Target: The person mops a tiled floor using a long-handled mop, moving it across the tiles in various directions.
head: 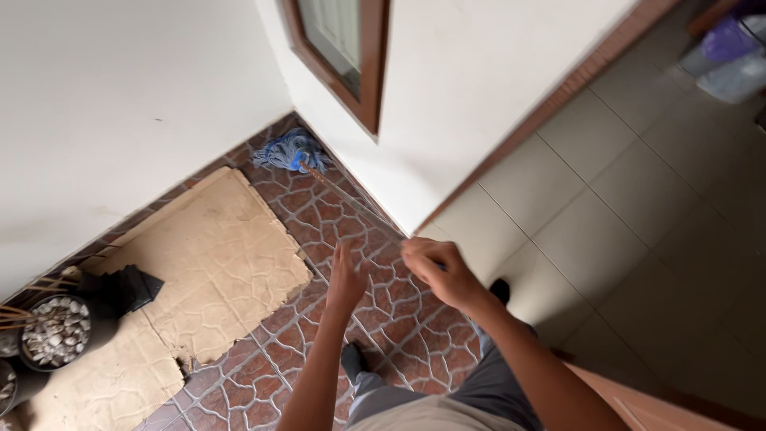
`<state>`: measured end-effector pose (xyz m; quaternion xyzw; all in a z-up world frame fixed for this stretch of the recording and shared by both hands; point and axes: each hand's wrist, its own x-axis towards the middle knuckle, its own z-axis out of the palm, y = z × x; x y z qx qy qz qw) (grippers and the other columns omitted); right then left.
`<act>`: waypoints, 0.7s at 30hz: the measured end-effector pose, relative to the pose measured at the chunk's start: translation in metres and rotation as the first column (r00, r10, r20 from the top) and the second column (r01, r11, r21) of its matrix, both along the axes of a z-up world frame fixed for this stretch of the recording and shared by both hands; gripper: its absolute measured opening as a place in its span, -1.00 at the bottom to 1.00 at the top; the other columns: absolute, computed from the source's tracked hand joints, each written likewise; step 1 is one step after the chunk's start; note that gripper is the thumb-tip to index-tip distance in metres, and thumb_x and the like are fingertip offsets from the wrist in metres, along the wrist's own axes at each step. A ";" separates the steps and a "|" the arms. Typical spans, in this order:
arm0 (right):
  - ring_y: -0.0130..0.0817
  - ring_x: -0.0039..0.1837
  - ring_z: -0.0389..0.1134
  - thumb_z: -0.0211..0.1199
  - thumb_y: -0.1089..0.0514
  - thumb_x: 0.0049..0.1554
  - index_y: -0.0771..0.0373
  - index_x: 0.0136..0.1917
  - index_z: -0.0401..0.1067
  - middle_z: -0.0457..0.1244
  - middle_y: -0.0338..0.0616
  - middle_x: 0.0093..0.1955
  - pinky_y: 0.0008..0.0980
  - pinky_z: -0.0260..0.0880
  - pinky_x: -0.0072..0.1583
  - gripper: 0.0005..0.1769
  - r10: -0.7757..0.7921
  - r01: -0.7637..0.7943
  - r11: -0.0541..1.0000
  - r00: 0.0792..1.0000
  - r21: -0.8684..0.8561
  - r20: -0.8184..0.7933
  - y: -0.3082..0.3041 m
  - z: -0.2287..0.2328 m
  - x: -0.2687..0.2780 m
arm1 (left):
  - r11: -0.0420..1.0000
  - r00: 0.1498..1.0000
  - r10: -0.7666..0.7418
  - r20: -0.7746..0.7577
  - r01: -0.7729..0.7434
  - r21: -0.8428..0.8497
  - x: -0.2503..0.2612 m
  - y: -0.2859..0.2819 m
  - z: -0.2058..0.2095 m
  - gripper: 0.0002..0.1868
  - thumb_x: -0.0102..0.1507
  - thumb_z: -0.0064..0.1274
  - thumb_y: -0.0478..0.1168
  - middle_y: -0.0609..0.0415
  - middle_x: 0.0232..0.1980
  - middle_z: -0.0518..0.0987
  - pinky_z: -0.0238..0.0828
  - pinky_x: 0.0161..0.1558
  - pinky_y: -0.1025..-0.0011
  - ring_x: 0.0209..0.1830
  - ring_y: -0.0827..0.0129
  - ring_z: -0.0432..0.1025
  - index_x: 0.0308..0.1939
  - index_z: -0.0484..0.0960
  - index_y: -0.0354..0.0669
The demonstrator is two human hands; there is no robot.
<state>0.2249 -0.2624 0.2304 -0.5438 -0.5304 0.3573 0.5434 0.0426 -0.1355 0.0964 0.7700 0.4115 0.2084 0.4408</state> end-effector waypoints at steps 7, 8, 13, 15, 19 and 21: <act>-0.28 -0.10 0.39 0.05 0.25 0.28 0.38 -0.14 0.48 0.35 -0.01 -0.19 -0.07 0.19 0.48 -0.76 -0.141 0.140 0.990 0.988 -0.017 -0.065 -0.139 0.111 0.023 | 0.919 0.958 -0.252 -0.135 0.281 0.275 0.090 -0.039 0.020 -0.51 0.12 0.34 -0.16 -0.17 0.05 0.52 -0.12 0.44 -0.13 0.19 -0.08 0.39 0.02 0.49 -0.25; -0.27 -0.10 0.40 0.04 0.24 0.26 0.38 -0.17 0.43 0.33 -0.02 -0.22 -0.04 0.22 0.45 -0.76 -0.192 0.191 0.980 0.981 -0.051 -0.014 -0.153 0.125 0.018 | 0.920 0.945 -0.282 -0.168 0.316 0.231 0.100 -0.052 0.020 -0.70 0.16 0.31 -0.16 -0.05 -0.10 0.61 -0.13 0.45 -0.18 0.07 0.06 0.50 -0.14 0.58 -0.18; -0.27 -0.18 0.25 0.13 0.07 0.10 0.29 -0.37 0.16 0.09 -0.15 -0.37 0.01 0.26 0.30 -0.67 -0.185 0.188 0.950 0.982 -0.249 0.038 -0.214 0.180 0.019 | 0.802 0.813 -0.582 0.020 0.578 -0.150 0.108 -0.131 0.021 -0.71 0.28 0.26 -0.07 -0.02 -0.36 0.56 0.48 -0.15 0.18 -0.30 0.13 0.53 -0.39 0.64 -0.20; -0.26 -0.23 0.21 0.19 -0.01 0.04 0.24 -0.45 0.12 0.05 -0.18 -0.44 0.01 0.26 0.24 -0.58 -0.100 0.081 0.947 0.994 -0.310 -0.046 -0.226 0.178 0.019 | 0.702 0.720 -0.693 -0.021 0.669 -0.245 0.106 -0.156 0.018 -0.88 0.22 0.21 -0.14 0.08 -0.35 0.60 0.48 -0.22 0.22 -0.35 0.22 0.54 -0.27 0.75 -0.07; -0.18 -0.23 0.27 0.15 -0.04 0.07 0.27 -0.50 0.19 0.13 -0.10 -0.48 0.06 0.27 0.13 -0.54 -0.037 0.001 0.953 0.993 -0.304 -0.113 -0.251 0.169 0.015 | 0.543 0.553 -0.833 -0.027 0.807 -0.231 0.099 -0.195 0.011 -0.70 0.18 0.12 -0.27 0.18 -0.35 0.68 0.47 -0.32 0.31 -0.45 0.39 0.54 -0.04 0.77 0.10; -0.20 -0.25 0.23 0.18 -0.05 0.13 0.25 -0.51 0.17 0.10 -0.12 -0.49 0.06 0.26 0.10 -0.49 -0.050 0.006 0.966 0.985 -0.259 -0.163 -0.262 0.160 0.014 | 0.520 0.519 -0.853 -0.064 0.829 -0.207 0.097 -0.198 0.008 -0.69 0.20 0.11 -0.27 0.18 -0.35 0.69 0.46 -0.35 0.32 -0.48 0.41 0.52 0.00 0.77 0.12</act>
